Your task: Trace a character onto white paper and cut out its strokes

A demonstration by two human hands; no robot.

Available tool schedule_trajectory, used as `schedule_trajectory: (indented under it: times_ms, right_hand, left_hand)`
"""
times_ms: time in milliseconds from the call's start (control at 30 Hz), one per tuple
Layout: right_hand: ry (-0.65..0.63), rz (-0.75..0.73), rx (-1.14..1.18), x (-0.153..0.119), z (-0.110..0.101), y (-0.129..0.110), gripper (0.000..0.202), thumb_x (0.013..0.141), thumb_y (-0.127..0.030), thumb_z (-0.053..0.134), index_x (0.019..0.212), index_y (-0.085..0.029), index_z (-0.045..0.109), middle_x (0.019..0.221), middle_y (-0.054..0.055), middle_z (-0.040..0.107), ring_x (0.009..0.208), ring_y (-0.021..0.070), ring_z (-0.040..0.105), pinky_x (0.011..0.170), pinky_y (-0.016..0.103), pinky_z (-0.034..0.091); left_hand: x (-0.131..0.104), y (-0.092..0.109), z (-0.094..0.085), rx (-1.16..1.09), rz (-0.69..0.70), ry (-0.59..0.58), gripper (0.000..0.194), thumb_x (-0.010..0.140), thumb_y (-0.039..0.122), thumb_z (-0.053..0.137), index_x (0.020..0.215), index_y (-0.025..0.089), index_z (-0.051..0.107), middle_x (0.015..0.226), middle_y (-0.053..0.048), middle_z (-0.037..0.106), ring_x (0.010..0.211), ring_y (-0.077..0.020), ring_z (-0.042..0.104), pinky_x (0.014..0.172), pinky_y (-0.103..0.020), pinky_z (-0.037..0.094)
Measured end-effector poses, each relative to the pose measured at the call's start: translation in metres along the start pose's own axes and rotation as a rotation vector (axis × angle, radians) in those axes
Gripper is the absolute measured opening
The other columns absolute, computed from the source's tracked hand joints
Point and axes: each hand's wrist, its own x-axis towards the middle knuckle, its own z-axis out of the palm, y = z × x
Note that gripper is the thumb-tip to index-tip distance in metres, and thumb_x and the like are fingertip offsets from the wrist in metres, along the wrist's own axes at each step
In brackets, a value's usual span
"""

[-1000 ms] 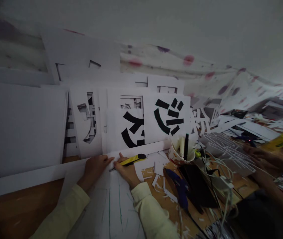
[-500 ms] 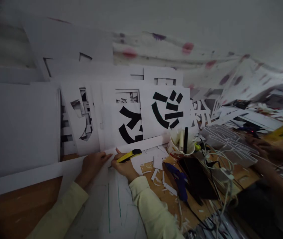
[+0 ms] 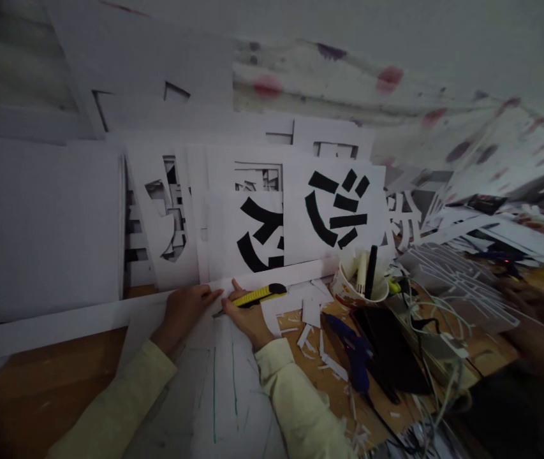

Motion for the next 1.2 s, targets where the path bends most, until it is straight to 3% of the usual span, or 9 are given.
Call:
schedule_trajectory:
  times_ms: [333,567,700,867,1000,1200]
  right_hand:
    - [0.034,-0.003,-0.026,0.000,0.004,0.000,0.031,0.069,-0.050,0.079,0.054,-0.028,0.063,0.062,0.000,0.067,0.118,0.0282,0.067,0.124,0.046,0.030]
    - [-0.034,-0.013,-0.065,-0.001,0.002,-0.009,0.034,0.071,-0.053,0.078,0.053,-0.027,0.065,0.058,-0.003,0.066,0.092,0.0215,0.074,0.125,0.041,0.031]
    - [-0.024,0.000,-0.082,0.000,0.000,-0.013,0.034,0.073,-0.055,0.076,0.056,-0.027,0.067,0.059,-0.002,0.068,0.107,0.0251,0.072,0.126,0.043,0.028]
    - [-0.052,0.000,-0.082,0.001,0.001,-0.017,0.035,0.073,-0.053,0.076,0.052,-0.027,0.065,0.052,-0.005,0.063,0.080,0.0206,0.074,0.127,0.041,0.028]
    - [-0.079,0.030,-0.104,0.002,0.000,-0.020,0.035,0.072,-0.054,0.077,0.052,-0.027,0.066,0.046,-0.005,0.058,0.094,0.0229,0.074,0.128,0.041,0.024]
    - [-0.080,0.014,-0.138,0.002,-0.002,-0.017,0.037,0.075,-0.053,0.075,0.050,-0.028,0.065,0.043,-0.004,0.054,0.095,0.0241,0.074,0.127,0.044,0.027]
  left_hand:
    - [0.001,-0.001,0.001,0.003,0.011,-0.006,0.053,0.098,0.060,0.044,0.078,0.021,0.073,0.078,-0.007,0.074,0.074,-0.0220,0.065,0.061,-0.030,0.028]
    - [0.000,-0.001,-0.001,-0.004,0.018,-0.003,0.055,0.098,0.062,0.043,0.080,0.019,0.073,0.080,-0.008,0.074,0.075,-0.0227,0.066,0.059,-0.031,0.025]
    - [0.002,-0.001,-0.001,0.001,0.004,-0.013,0.060,0.098,0.065,0.038,0.079,0.019,0.072,0.079,-0.008,0.073,0.074,-0.0223,0.065,0.059,-0.031,0.024]
    - [0.003,-0.002,-0.001,0.000,-0.007,-0.041,0.058,0.098,0.064,0.041,0.080,0.019,0.073,0.079,-0.008,0.074,0.074,-0.0230,0.065,0.059,-0.032,0.024]
    - [0.004,-0.002,0.000,-0.028,-0.003,-0.038,0.058,0.097,0.065,0.041,0.079,0.020,0.073,0.076,-0.007,0.073,0.072,-0.0222,0.064,0.060,-0.032,0.026]
    - [0.006,-0.003,0.004,-0.025,0.003,-0.037,0.060,0.097,0.065,0.040,0.076,0.019,0.072,0.073,-0.008,0.071,0.070,-0.0222,0.063,0.060,-0.032,0.028]
